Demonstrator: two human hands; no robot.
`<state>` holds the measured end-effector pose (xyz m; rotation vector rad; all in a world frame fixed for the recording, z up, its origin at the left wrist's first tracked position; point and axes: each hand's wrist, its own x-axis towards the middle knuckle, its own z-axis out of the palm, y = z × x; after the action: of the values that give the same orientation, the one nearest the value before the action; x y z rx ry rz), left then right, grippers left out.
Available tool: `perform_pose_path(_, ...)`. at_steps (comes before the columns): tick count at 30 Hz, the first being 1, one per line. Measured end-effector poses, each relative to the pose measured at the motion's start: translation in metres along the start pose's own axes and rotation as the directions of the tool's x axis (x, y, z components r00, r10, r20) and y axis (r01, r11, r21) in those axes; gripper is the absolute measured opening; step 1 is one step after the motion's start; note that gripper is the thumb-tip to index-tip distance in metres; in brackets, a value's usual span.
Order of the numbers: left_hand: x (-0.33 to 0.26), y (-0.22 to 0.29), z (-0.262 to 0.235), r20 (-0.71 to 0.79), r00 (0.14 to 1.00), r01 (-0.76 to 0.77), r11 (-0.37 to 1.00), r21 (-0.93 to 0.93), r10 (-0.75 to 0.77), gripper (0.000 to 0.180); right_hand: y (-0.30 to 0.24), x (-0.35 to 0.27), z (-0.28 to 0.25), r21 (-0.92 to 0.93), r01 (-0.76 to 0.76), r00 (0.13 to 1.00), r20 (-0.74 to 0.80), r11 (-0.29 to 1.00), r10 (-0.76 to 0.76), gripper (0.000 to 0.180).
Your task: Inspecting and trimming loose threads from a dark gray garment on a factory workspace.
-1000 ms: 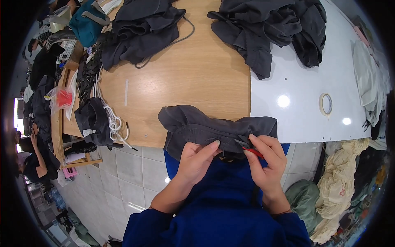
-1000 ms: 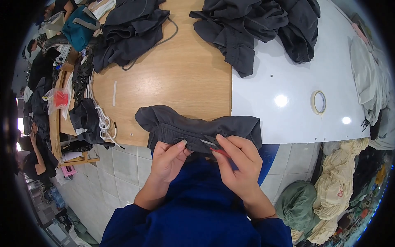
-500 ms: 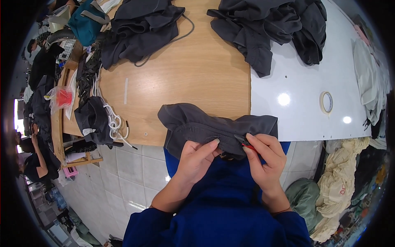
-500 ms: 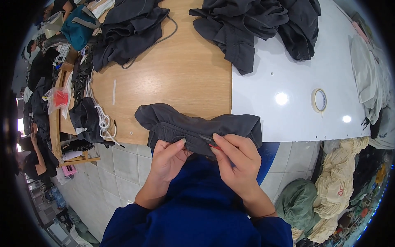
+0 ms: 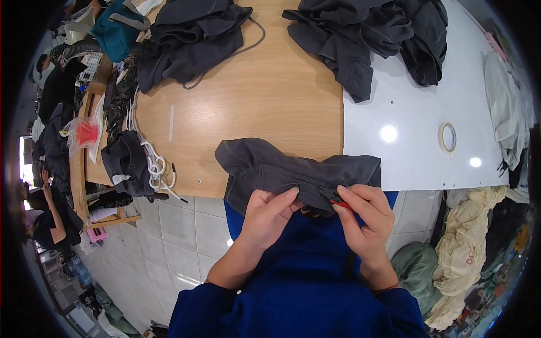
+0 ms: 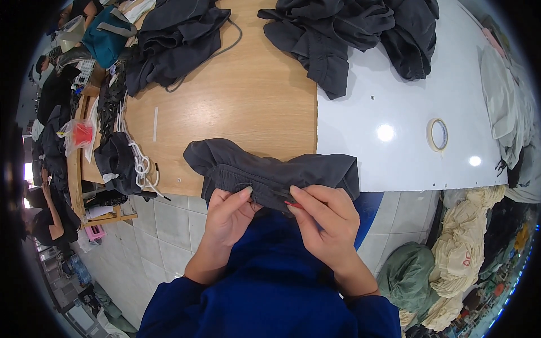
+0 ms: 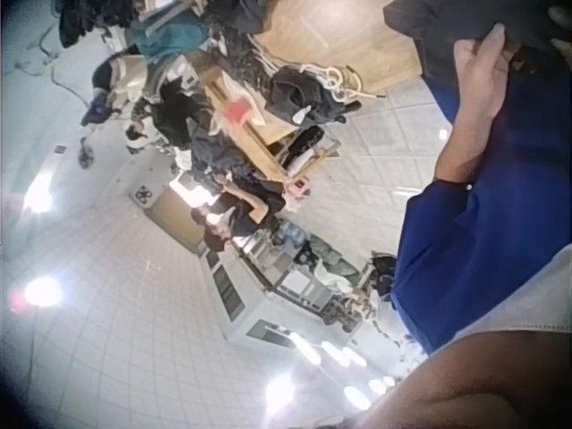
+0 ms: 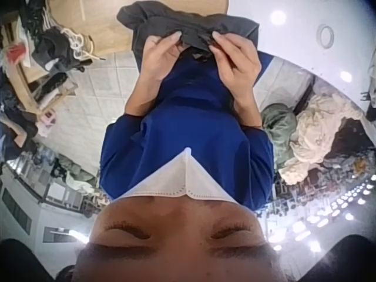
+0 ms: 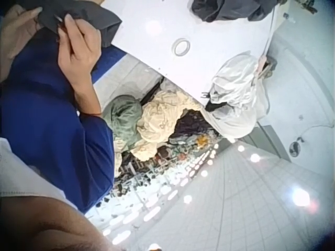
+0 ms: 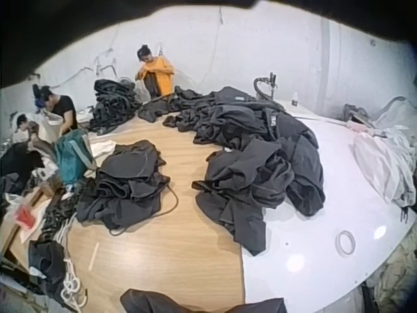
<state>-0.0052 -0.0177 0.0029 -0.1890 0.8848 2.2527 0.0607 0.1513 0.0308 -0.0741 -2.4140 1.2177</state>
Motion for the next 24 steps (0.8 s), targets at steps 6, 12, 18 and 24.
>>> perform_pose_path(6, -0.0011, -0.0015, 0.0005, 0.005, 1.000, -0.003, 1.000, -0.002, 0.003, 0.021, 0.0003, 0.0026, 0.0033, -0.039, 0.033, 0.999, -0.030, 0.999, -0.034, 0.033)
perform_pose_path(12, -0.0029, -0.0021, 0.0007, 0.001, 1.000, 0.008, 1.000, -0.015, -0.008, 0.021, -0.0017, 0.0039, 0.0010, -0.072, 0.053, 0.998, -0.025, 0.996, -0.055, 0.032)
perform_pose_path(18, -0.0031, -0.0038, -0.0016, 0.002, 1.000, 0.008, 1.000, -0.003, -0.008, 0.021, 0.0006, 0.0018, 0.0020, -0.061, 0.064, 0.998, -0.022, 0.996, -0.066, 0.032)
perform_pose_path(24, -0.0044, -0.0026, -0.0026, 0.046, 0.999, -0.025, 1.000, 0.014, 0.025, 0.022, -0.0007, -0.0009, -0.0015, -0.019, 0.021, 1.000, 0.000, 1.000, -0.021, 0.032)
